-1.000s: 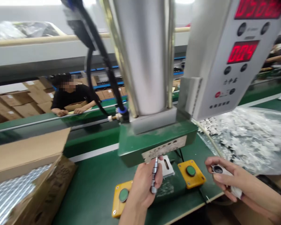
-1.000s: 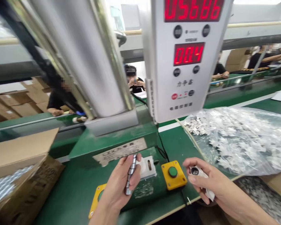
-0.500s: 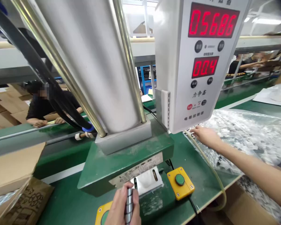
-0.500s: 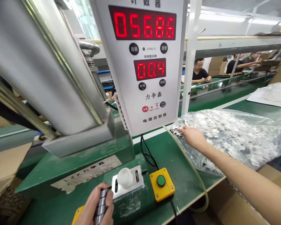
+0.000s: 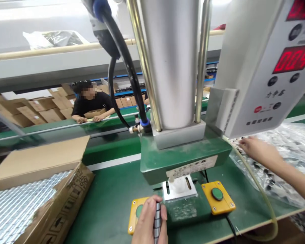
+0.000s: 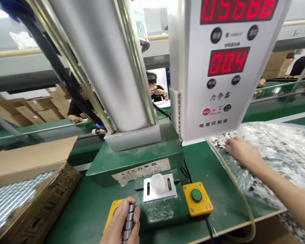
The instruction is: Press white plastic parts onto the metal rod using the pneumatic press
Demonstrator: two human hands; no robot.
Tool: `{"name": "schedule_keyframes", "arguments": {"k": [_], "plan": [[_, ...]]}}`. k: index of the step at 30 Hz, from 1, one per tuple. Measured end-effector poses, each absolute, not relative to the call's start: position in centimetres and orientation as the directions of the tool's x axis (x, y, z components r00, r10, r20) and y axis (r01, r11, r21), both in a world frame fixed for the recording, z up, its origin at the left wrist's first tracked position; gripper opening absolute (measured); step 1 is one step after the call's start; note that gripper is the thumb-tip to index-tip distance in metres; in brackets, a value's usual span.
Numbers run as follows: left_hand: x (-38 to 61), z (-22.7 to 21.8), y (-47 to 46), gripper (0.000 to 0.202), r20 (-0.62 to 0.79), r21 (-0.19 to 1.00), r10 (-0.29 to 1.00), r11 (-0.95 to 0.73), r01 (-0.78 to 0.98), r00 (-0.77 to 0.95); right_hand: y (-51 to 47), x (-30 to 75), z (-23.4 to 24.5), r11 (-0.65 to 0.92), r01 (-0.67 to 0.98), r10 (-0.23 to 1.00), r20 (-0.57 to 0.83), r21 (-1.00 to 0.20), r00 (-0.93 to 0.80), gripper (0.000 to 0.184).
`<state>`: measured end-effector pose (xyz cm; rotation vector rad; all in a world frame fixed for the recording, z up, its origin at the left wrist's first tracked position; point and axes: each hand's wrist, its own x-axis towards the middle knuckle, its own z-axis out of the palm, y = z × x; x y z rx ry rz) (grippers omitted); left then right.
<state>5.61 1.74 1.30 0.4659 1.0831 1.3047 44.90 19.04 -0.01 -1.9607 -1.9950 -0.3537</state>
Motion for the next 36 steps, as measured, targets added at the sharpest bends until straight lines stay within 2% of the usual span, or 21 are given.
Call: {"name": "schedule_keyframes", "arguments": {"k": [3,4,6,8,11,14,16,20,26,29,31,34,36], "plan": [[5.7,1.1,1.7,0.035,-0.367,0.794,0.927,0.271,-0.544,-0.075,14.4,43.2,2.6,0.01,0.994,0.871,0.488,-0.113,0.046,0.03],[5.7,1.0,1.8,0.036,-0.362,0.792,0.93,0.273,-0.547,-0.06,12.6,41.6,3.4,0.055,0.987,0.807,0.589,-0.153,0.046,0.03],[5.9,0.9,1.7,0.036,-0.344,0.796,0.939,0.274,-0.54,-0.03,9.3,37.2,4.4,0.265,0.956,0.746,0.654,-0.124,-0.122,0.032],[5.9,0.7,1.5,0.034,-0.321,0.817,0.947,0.273,-0.508,-0.007,7.4,32.1,4.7,0.563,0.825,0.661,0.623,-0.043,-0.419,0.022],[5.4,0.4,0.9,0.029,-0.298,0.858,0.954,0.251,-0.448,-0.037,7.4,25.9,4.5,0.744,0.667,0.59,0.423,0.046,-0.688,0.021],[4.3,-0.1,0.0,0.025,-0.306,0.858,0.95,0.244,-0.452,-0.068,9.0,23.0,4.6,0.751,0.645,0.609,0.23,0.14,-0.759,0.035],[3.4,-0.5,-0.5,0.026,-0.32,0.846,0.944,0.243,-0.474,-0.088,9.7,22.4,5.0,0.746,0.642,0.621,0.163,0.178,-0.766,0.035],[2.4,-0.9,-1.0,0.027,-0.292,0.854,0.947,0.194,-0.482,-0.135,9.8,22.6,5.3,0.73,0.647,0.635,0.131,0.219,-0.761,0.03],[2.3,-1.2,-1.0,0.031,-0.311,0.848,0.945,0.229,-0.478,-0.097,9.7,22.4,5.6,0.759,0.594,0.597,0.08,0.266,-0.798,0.045],[2.4,-1.2,-1.0,0.03,-0.289,0.864,0.953,0.22,-0.453,-0.087,10.1,22.8,5.6,0.744,0.634,0.638,0.06,0.212,-0.768,0.035],[2.2,-1.1,-1.1,0.029,-0.262,0.883,0.959,0.193,-0.427,-0.109,10.0,23.8,4.8,0.715,0.688,0.68,0.106,0.121,-0.725,0.027],[0.9,-0.7,-1.9,0.027,-0.242,0.901,0.955,0.157,-0.404,-0.169,8.6,25.4,2.5,0.67,0.734,0.73,0.28,-0.112,-0.624,0.022],[-0.6,0.0,-2.9,0.026,-0.231,0.912,0.947,0.13,-0.389,-0.224,6.7,25.4,0.9,0.65,0.707,0.748,0.4,-0.28,-0.529,0.02]]}}
